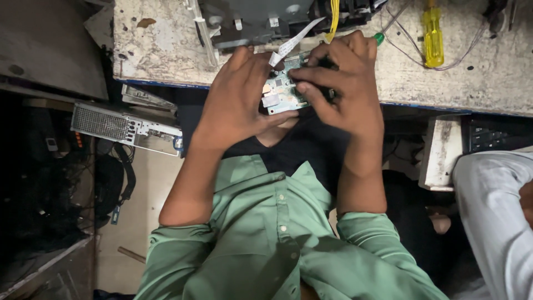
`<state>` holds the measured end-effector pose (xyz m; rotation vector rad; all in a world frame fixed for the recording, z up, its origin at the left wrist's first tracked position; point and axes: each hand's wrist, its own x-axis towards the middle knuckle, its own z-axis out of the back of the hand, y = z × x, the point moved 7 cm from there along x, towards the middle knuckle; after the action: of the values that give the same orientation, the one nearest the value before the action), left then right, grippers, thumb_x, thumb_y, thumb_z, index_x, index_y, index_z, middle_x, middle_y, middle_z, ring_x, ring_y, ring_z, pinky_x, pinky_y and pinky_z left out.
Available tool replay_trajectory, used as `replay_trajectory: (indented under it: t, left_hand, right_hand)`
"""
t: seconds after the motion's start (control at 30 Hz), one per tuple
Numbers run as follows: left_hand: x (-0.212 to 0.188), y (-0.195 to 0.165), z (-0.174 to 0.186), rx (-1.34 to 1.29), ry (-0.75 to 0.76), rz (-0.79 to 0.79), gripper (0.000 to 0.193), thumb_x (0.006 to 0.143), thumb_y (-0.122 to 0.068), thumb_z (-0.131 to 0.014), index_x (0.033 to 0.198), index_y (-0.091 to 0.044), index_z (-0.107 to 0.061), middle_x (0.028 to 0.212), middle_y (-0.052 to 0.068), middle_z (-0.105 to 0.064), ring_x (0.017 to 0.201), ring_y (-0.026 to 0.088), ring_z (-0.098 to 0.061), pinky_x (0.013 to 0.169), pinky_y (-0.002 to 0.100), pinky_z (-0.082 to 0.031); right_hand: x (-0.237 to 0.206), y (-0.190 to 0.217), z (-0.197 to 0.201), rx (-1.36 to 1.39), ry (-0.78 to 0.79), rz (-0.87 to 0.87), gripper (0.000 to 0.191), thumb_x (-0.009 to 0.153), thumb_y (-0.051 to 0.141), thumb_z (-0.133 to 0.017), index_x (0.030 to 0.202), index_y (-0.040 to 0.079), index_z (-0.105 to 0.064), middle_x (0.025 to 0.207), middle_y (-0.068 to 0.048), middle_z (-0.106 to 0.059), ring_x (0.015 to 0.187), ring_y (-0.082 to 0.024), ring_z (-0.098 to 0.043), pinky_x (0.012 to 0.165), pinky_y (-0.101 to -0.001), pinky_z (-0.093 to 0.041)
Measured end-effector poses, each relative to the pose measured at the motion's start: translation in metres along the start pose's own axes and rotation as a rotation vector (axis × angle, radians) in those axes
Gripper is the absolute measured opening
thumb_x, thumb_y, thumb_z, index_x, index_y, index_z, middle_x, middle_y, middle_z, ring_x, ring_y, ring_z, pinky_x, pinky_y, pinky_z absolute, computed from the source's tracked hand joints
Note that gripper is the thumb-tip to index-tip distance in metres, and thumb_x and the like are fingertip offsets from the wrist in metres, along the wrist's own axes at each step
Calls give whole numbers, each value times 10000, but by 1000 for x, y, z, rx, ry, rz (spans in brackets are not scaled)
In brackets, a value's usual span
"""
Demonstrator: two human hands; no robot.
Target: The person uses a screwdriver to remove screws from a circuit board, then flips the board over and continues unscrewing components. The person also removes a small black plastic part from the board.
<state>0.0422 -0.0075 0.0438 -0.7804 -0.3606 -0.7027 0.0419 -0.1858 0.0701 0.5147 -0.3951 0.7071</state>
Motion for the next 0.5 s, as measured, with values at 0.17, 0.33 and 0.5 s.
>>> replay_trajectory:
  t: [0.17,0.33,0.5]
  left_hand:
    - [0,0,0,12,-37,-9,801,673,-484,-950,1146,46,-580,1134,203,-591,1099,407,-560,924,482,-501]
    - [-1,5,-5,24,15,34,787,699,-495,-958,1147,47,-605,1089,198,-594,1070,404,-563,900,486,-502]
    - [-2,3,-4,45,-5,3,777,731,-516,-945,1139,49,-601,1142,206,-603,1122,411,-562,947,483,-504]
  right_hand:
    - [2,6,0,-1,-7,41,224,916,312,-842,1118,216,-839,1081,-22,-630,1060,-275,-472,949,-432,-287]
    - [-4,-8,4,76,-127,-87,185,828,252,-829,989,164,-801,1058,-25,-624,1062,-269,-485,916,-388,-343]
    - [-9,-19,2,78,-177,-116,112,794,186,-781,872,115,-746,1016,-25,-682,985,-240,-529,910,-374,-394]
